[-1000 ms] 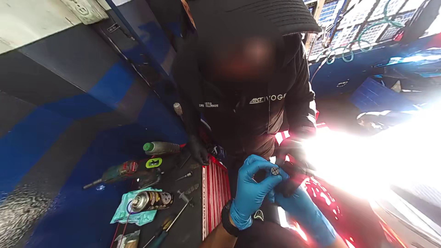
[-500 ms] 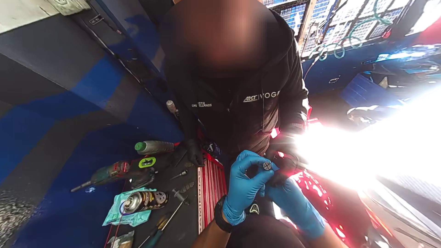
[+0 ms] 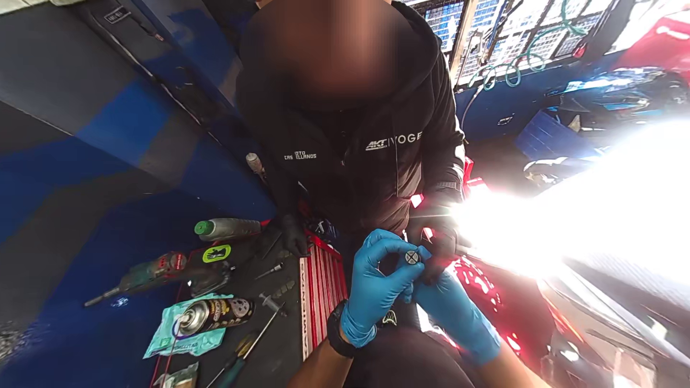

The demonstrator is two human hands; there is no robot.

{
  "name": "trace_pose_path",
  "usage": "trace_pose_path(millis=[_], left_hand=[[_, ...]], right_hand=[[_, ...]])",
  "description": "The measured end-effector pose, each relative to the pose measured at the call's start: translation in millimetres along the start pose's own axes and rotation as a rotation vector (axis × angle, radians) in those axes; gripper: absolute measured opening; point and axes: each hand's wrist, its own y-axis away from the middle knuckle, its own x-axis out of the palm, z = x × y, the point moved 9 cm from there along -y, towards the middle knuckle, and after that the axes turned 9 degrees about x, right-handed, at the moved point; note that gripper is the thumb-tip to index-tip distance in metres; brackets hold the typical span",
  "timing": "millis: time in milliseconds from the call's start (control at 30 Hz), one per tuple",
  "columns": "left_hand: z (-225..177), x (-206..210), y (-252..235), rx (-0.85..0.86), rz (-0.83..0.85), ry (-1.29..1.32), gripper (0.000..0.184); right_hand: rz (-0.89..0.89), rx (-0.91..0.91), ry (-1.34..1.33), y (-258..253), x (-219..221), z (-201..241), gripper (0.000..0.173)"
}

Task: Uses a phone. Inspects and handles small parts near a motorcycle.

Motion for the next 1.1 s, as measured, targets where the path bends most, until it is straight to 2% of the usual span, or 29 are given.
trace_pose_path(millis=[267,500,600,733,1000,1100], left_hand=[[-5.9,22.8,-3.5,0.115,-0.017,0.125,0.020],[-13.9,25.4,-3.9,0.256,-0.078,0.000,0.017],[-14.2,24.4,-3.0,0.266,-0.088,-0.004,0.016],[-14.3,22.5,-2.1,0.267,-0.100,0.013,0.017],[-13.7,16.7,-0.6,0.264,-0.124,0.037,0.016],[-11.4,16.1,-2.4,0.241,-0.119,0.092,0.019]], right_hand=[[0.016,-0.102,-0.097,7.9,9.4,5.8,0.024],[-0.034,-0.148,-0.078,8.8,5.2,8.6,0.023],[-0.044,-0.162,-0.048,9.5,6.7,9.0,0.023],[-0.233,-0.164,-0.032,10.9,8.6,10.4,0.025],[-0.141,-0.151,-0.044,8.3,8.8,5.5,0.021],[-0.218,-0.171,-0.044,8.7,9.6,6.9,0.022]])
